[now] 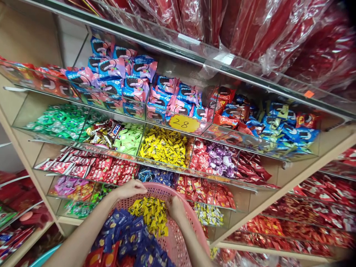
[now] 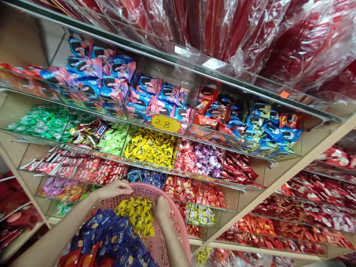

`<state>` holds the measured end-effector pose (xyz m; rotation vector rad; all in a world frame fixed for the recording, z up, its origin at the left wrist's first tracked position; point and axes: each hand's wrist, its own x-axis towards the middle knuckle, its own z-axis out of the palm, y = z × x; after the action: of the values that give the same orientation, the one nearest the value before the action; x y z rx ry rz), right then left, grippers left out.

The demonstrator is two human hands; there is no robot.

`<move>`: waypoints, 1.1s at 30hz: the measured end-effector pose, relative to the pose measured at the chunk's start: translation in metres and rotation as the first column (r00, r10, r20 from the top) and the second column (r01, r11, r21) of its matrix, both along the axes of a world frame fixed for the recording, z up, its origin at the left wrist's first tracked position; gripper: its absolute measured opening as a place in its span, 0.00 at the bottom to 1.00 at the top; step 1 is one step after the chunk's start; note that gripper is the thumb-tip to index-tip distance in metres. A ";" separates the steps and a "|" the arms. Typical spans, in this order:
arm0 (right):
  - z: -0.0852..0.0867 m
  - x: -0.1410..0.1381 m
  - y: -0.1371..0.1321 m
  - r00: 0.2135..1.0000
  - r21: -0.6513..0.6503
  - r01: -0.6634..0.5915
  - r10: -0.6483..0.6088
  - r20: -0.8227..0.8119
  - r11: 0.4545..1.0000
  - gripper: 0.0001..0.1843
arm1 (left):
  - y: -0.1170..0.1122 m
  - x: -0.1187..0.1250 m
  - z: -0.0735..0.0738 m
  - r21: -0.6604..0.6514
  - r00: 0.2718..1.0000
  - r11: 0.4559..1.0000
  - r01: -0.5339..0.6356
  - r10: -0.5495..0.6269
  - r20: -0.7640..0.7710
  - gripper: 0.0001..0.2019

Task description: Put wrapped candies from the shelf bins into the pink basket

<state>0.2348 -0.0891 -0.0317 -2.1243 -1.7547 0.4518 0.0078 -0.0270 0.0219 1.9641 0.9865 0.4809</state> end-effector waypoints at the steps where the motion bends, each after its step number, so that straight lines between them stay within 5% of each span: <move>1: 0.004 0.000 -0.001 0.998 0.007 0.014 -0.014 0.066 1.000 0.09 | 0.000 0.000 -0.001 0.005 1.000 1.000 0.002 -0.002 -0.003 0.19; 6: 0.040 0.000 -0.006 0.969 -0.001 0.014 -0.013 0.246 1.000 0.10 | 0.002 -0.001 -0.003 0.016 1.000 1.000 0.007 -0.006 -0.021 0.20; 10: 0.101 -0.006 -0.007 0.968 0.071 -0.249 0.245 0.063 0.966 0.13 | 0.003 0.000 -0.005 0.009 1.000 1.000 0.004 -0.004 -0.008 0.21; 13: 0.151 -0.019 0.002 0.924 0.296 -0.361 0.382 -0.013 0.884 0.13 | 0.003 0.000 -0.006 -0.008 1.000 1.000 0.009 -0.009 0.015 0.20; 16: 0.183 -0.036 0.019 0.950 0.484 -0.303 0.303 0.080 0.821 0.10 | 0.003 0.000 -0.005 -0.024 1.000 1.000 0.019 -0.019 0.024 0.20; 20: 0.192 -0.056 0.041 0.947 0.537 -0.320 0.250 0.201 0.781 0.15 | 0.002 0.000 -0.004 -0.015 0.999 1.000 0.020 -0.020 0.033 0.20; 28: 0.184 -0.066 0.070 0.948 0.380 -0.317 0.289 0.130 0.869 0.16 | 0.005 -0.001 -0.004 -0.016 1.000 1.000 0.015 -0.015 0.023 0.20; 33: 0.183 -0.059 0.070 0.950 0.416 -0.308 0.303 0.080 0.856 0.10 | 0.004 -0.001 -0.002 0.003 0.999 0.999 0.033 -0.033 0.008 0.19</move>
<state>0.1761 -0.0194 0.1512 -1.5567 -1.9914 0.1131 0.0069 -0.0235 0.0201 1.9766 0.9475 0.4711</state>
